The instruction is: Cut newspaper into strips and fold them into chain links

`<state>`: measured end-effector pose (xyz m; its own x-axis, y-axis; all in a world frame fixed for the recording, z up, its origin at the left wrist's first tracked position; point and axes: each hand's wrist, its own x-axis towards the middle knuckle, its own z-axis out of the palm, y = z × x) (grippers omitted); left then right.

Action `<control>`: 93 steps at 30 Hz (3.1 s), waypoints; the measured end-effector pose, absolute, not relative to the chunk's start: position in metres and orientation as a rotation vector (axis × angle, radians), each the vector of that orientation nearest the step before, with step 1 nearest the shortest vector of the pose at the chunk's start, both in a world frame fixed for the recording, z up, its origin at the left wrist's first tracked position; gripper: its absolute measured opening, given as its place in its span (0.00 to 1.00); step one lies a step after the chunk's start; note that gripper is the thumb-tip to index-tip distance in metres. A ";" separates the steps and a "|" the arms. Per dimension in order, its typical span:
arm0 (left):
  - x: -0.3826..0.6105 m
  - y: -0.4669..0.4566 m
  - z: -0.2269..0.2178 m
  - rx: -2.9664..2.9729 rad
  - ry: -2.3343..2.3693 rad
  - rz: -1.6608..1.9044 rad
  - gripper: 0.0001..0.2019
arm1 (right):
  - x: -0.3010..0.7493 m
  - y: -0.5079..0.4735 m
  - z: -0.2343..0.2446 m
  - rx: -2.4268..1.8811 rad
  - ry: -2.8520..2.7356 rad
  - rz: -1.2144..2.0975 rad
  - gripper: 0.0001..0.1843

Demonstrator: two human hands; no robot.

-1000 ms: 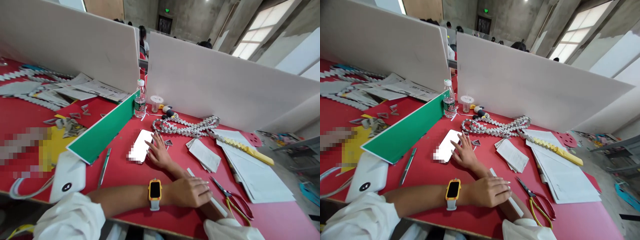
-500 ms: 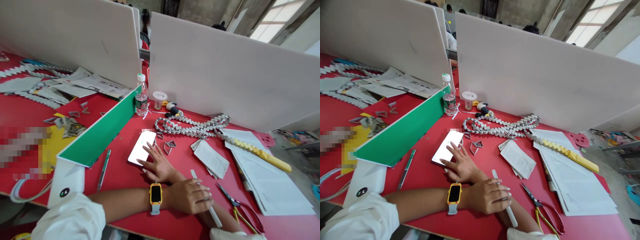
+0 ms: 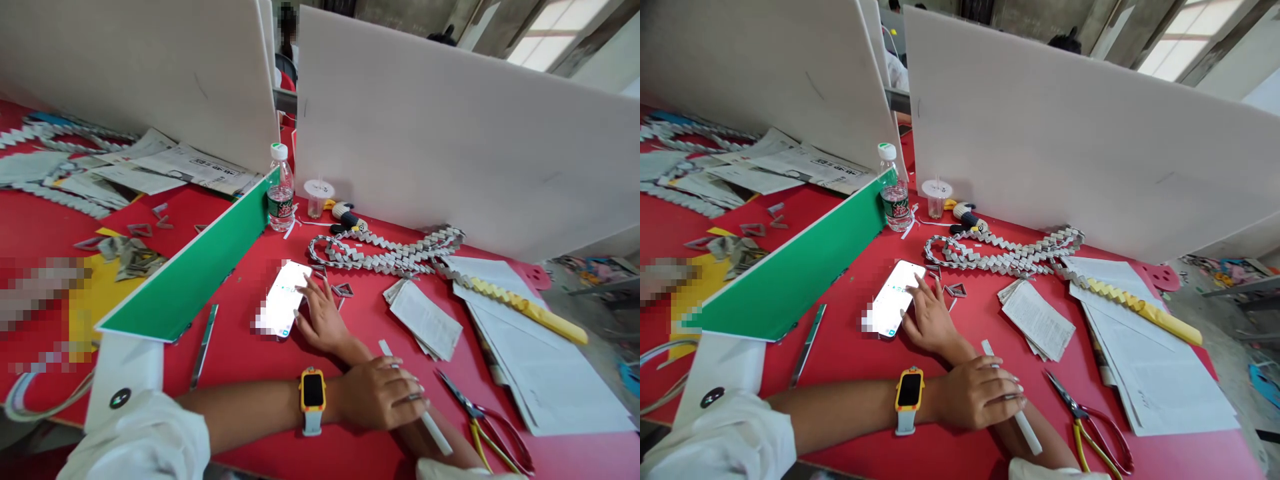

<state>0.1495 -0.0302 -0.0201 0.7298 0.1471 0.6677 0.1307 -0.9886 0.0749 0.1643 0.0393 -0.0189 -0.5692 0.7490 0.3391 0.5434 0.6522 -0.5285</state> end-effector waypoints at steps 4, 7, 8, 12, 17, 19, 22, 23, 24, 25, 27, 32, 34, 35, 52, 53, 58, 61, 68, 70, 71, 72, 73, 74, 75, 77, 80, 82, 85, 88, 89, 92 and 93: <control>0.149 -0.032 -0.020 2.950 0.195 1.077 0.13 | 0.167 0.034 -0.017 -0.827 -2.313 0.575 0.19; 0.148 -0.031 -0.019 2.953 0.201 1.064 0.13 | 0.170 0.034 -0.020 -0.868 -2.192 0.556 0.18; 0.147 -0.031 -0.019 2.948 0.216 1.065 0.14 | 0.171 0.033 -0.022 -0.853 -2.173 0.552 0.18; 0.145 -0.033 -0.016 2.992 0.147 1.060 0.15 | 0.171 0.027 -0.021 -0.708 -2.260 0.555 0.18; 0.143 -0.038 -0.015 3.066 0.083 1.042 0.16 | 0.160 0.021 -0.013 -0.628 -2.497 0.554 0.20; 0.144 -0.038 -0.017 3.065 0.136 1.049 0.16 | 0.153 0.023 -0.014 -0.593 -2.552 0.523 0.18; 0.145 -0.036 -0.021 3.015 0.206 1.076 0.16 | 0.143 0.033 -0.018 -0.625 -2.569 0.474 0.16; 0.145 -0.035 -0.023 2.988 0.222 1.087 0.15 | 0.140 0.037 -0.019 -0.652 -2.565 0.456 0.16; 0.145 -0.034 -0.024 2.963 0.235 1.095 0.15 | 0.137 0.041 -0.020 -0.674 -2.563 0.436 0.16; 0.146 -0.033 -0.025 2.943 0.245 1.095 0.14 | 0.134 0.045 -0.020 -0.687 -2.562 0.415 0.16; 0.146 -0.032 -0.025 2.914 0.271 1.096 0.14 | 0.132 0.051 -0.022 -0.697 -2.562 0.378 0.15; 0.146 -0.032 -0.026 2.919 0.263 1.079 0.14 | 0.141 0.051 -0.028 -0.807 -2.414 0.353 0.12; 0.147 -0.033 -0.027 2.934 0.254 1.086 0.15 | 0.147 0.048 -0.030 -0.890 -2.292 0.354 0.13; 0.148 -0.033 -0.028 2.942 0.249 1.082 0.14 | 0.149 0.046 -0.030 -0.926 -2.236 0.354 0.13; 0.148 -0.032 -0.030 2.906 0.234 1.057 0.14 | 0.137 0.054 -0.023 -0.823 -2.459 0.412 0.18; 0.148 -0.032 -0.031 2.907 0.251 1.055 0.14 | 0.134 0.055 -0.024 -0.763 -2.514 0.408 0.18; 0.149 -0.033 -0.032 2.908 0.287 1.073 0.13 | 0.133 0.055 -0.028 -0.796 -2.452 0.429 0.16; 0.148 -0.032 -0.026 2.916 0.268 1.029 0.12 | 0.142 0.050 -0.030 -0.936 -2.180 0.408 0.14; 0.147 -0.032 -0.022 2.907 0.230 1.007 0.12 | 0.147 0.044 -0.026 -0.990 -2.051 0.419 0.15; 0.147 -0.032 -0.024 2.897 0.220 1.044 0.13 | 0.146 0.046 -0.026 -0.970 -2.108 0.434 0.17; 0.148 -0.032 -0.025 2.897 0.215 1.043 0.13 | 0.146 0.047 -0.026 -0.977 -2.116 0.438 0.17; 0.148 -0.032 -0.026 2.899 0.214 1.035 0.13 | 0.146 0.047 -0.026 -0.994 -2.106 0.441 0.18; 0.148 -0.032 -0.026 2.899 0.215 1.028 0.13 | 0.146 0.048 -0.026 -1.015 -2.086 0.444 0.18; 0.147 -0.032 -0.026 2.899 0.218 1.017 0.13 | 0.147 0.048 -0.026 -1.033 -2.063 0.445 0.19; 0.147 -0.032 -0.026 2.899 0.219 1.011 0.13 | 0.147 0.047 -0.026 -1.043 -2.042 0.442 0.19; 0.146 -0.032 -0.024 2.895 0.209 1.030 0.13 | 0.149 0.044 -0.026 -1.007 -2.050 0.429 0.20; 0.146 -0.033 -0.022 2.933 0.159 1.043 0.15 | 0.152 0.035 -0.025 -0.746 -2.252 0.432 0.20; 0.147 -0.034 -0.023 2.991 0.098 1.049 0.15 | 0.153 0.030 -0.025 -0.557 -2.410 0.462 0.20; 0.149 -0.036 -0.026 3.004 0.072 1.093 0.15 | 0.153 0.025 -0.028 -0.457 -2.503 0.491 0.18; 0.151 -0.037 -0.027 2.930 0.104 1.148 0.14 | 0.151 0.025 -0.032 -0.467 -2.542 0.464 0.16; 0.151 -0.037 -0.027 2.913 0.100 1.161 0.14 | 0.151 0.025 -0.033 -0.479 -2.547 0.444 0.16; 0.150 -0.037 -0.026 2.898 0.081 1.170 0.14 | 0.150 0.027 -0.033 -0.567 -2.469 0.368 0.14; 0.149 -0.037 -0.025 2.899 0.085 1.162 0.14 | 0.150 0.028 -0.032 -0.627 -2.419 0.355 0.14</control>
